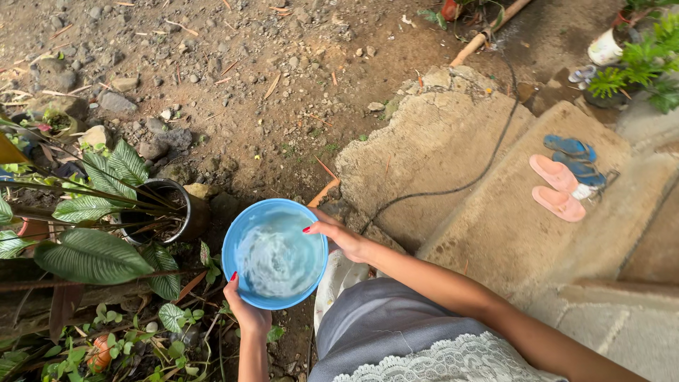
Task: The person fills a small blue bowl with water from a large blue barrel and pours the water over various plants in a garden area.
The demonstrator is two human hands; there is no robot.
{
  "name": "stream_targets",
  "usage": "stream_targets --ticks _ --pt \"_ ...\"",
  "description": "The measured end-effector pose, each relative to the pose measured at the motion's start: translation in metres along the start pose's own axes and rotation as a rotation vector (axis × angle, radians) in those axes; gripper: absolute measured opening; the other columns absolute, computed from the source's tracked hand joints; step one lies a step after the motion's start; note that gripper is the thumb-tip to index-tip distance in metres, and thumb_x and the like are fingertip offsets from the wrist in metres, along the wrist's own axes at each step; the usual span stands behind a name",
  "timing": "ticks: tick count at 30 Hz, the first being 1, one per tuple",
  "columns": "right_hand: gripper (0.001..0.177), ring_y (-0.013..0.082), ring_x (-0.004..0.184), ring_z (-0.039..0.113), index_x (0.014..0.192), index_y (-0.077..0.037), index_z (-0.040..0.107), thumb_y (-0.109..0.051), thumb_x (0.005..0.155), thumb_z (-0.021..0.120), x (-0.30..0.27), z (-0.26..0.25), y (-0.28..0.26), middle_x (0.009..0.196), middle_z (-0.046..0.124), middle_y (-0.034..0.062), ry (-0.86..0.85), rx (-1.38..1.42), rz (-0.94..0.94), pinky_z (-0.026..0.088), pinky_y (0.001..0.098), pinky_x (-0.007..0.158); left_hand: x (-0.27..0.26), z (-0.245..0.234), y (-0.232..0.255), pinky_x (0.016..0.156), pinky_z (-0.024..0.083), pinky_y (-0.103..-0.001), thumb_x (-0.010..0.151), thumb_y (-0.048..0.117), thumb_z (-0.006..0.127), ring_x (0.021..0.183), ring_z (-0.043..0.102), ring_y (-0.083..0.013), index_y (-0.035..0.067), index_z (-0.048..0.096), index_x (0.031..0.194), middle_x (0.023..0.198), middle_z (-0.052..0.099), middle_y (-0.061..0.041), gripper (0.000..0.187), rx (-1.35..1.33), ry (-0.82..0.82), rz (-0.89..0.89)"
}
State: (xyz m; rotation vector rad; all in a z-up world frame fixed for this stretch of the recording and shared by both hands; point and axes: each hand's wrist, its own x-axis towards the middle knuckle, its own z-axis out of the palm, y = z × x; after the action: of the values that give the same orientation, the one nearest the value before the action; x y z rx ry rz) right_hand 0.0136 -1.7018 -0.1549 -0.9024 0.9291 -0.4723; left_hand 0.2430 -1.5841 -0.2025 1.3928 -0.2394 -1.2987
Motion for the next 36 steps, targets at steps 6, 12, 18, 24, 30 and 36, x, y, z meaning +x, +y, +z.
stream_targets --ticks 6,12,18,24,30,36 --pt "0.078 0.0219 0.132 0.047 0.155 -0.019 0.038 -0.040 0.082 0.056 0.067 -0.038 -0.028 0.145 0.050 0.0090 -0.025 0.087 -0.048 0.048 0.0403 0.097 0.082 0.026 0.014 0.108 0.040 -0.051 0.091 0.056 0.043 0.131 0.049 -0.0368 0.002 0.044 0.142 0.143 0.049 -0.022 0.074 -0.071 -0.080 0.024" --pt "0.086 0.0201 0.138 0.044 0.157 -0.018 0.034 -0.039 0.078 0.062 0.146 -0.071 -0.054 0.150 0.049 0.0049 0.056 0.047 -0.100 0.034 0.0377 0.107 0.164 0.069 0.050 0.089 0.050 -0.059 0.083 0.060 0.043 0.111 0.060 -0.0407 0.005 0.049 0.139 0.124 0.056 -0.025 0.078 0.098 -0.037 -0.022" --pt "0.077 0.0262 0.131 0.051 0.145 -0.006 0.053 -0.043 0.079 0.064 0.209 -0.108 -0.095 0.136 0.060 0.0143 0.102 0.143 -0.133 0.039 0.0441 0.109 0.228 0.124 0.091 0.096 0.051 -0.053 0.088 0.060 0.045 0.118 0.058 -0.0373 0.003 0.045 0.140 0.129 0.053 -0.021 0.076 0.063 -0.031 0.042" --pt "0.063 0.0226 0.116 0.061 0.134 -0.010 0.058 -0.046 0.082 0.061 0.243 -0.145 -0.131 0.125 0.065 0.0114 0.208 0.254 -0.094 0.048 0.0397 0.098 0.269 0.195 0.129 0.105 0.050 -0.051 0.094 0.059 0.037 0.131 0.055 -0.0335 0.007 0.041 0.144 0.139 0.052 -0.018 0.073 0.066 -0.215 0.178" --pt "0.063 0.0200 0.111 0.063 0.129 -0.008 0.062 -0.053 0.085 0.059 0.268 -0.202 -0.154 0.120 0.068 0.0090 0.292 0.401 -0.074 0.048 0.0379 0.095 0.312 0.262 0.135 0.113 0.041 -0.046 0.097 0.066 0.034 0.141 0.047 -0.0278 0.012 0.036 0.153 0.155 0.045 -0.012 0.078 0.025 -0.320 0.063" --pt "0.065 0.0205 0.112 0.063 0.130 -0.007 0.062 -0.054 0.086 0.060 0.294 -0.272 -0.175 0.121 0.068 0.0094 0.353 0.431 -0.127 0.048 0.0369 0.096 0.362 0.333 0.130 0.107 0.046 -0.051 0.091 0.072 0.030 0.139 0.048 -0.0272 0.019 0.030 0.154 0.154 0.044 -0.010 0.083 0.173 -0.350 -0.025"
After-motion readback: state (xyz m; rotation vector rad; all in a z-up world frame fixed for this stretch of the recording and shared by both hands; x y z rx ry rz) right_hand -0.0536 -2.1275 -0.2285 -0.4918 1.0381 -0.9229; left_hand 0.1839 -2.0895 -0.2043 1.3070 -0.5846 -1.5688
